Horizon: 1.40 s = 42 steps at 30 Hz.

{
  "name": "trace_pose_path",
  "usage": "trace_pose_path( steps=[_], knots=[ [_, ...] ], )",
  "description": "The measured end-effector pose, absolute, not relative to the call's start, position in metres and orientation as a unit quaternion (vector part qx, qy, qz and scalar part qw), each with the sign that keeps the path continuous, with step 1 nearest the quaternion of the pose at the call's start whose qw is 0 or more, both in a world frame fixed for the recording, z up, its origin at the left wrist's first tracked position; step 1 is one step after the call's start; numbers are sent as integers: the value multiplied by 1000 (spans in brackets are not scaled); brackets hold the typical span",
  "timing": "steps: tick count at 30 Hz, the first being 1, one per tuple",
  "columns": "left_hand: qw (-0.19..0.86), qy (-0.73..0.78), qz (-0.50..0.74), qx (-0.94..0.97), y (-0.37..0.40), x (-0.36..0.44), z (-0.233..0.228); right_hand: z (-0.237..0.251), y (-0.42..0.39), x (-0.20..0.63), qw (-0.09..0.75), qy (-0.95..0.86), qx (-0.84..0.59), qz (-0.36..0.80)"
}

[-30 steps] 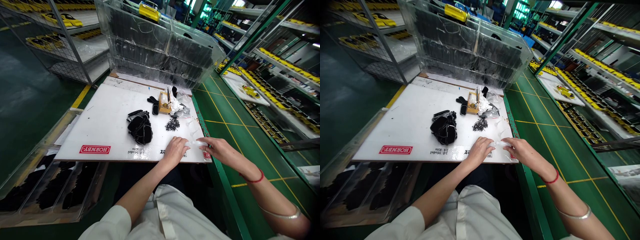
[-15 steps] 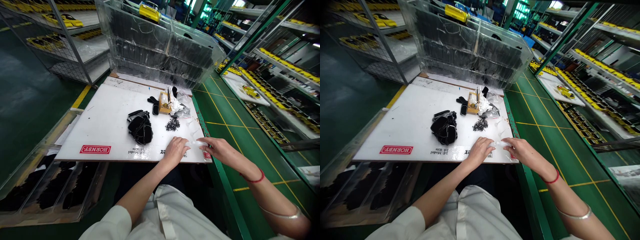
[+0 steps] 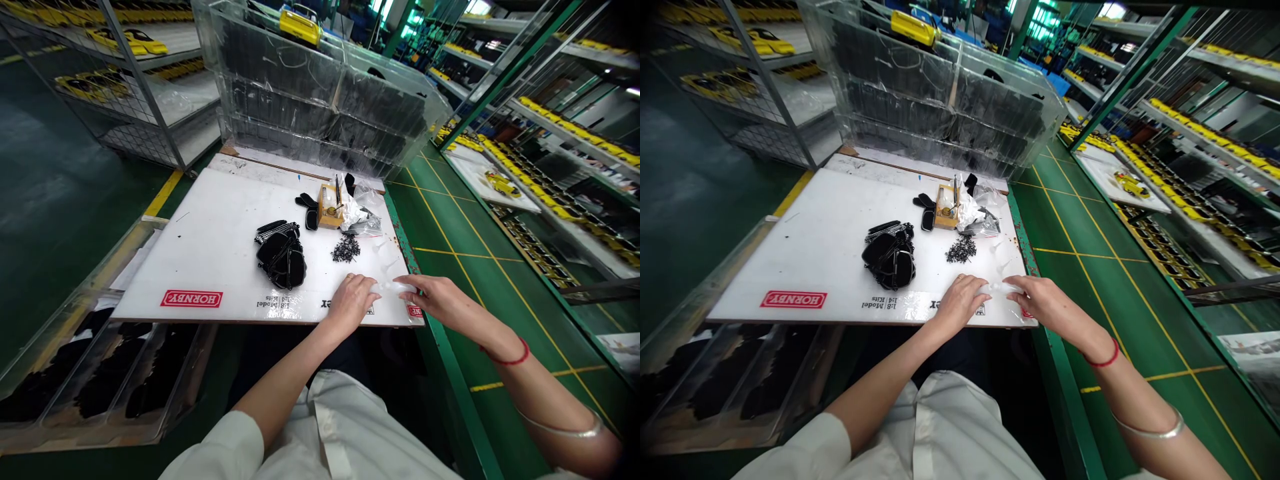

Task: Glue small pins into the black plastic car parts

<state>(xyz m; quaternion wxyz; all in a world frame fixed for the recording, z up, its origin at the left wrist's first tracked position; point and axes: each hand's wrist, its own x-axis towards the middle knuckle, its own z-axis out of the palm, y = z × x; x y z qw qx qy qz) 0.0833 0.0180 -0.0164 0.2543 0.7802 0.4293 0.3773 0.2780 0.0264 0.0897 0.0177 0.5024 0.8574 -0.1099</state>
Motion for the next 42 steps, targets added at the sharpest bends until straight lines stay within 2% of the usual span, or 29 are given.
trace_pose_path(
  steps=[42],
  knots=[
    [250,429,382,779,18,84,-17,93,27,277,41,861,499,-94]
  ],
)
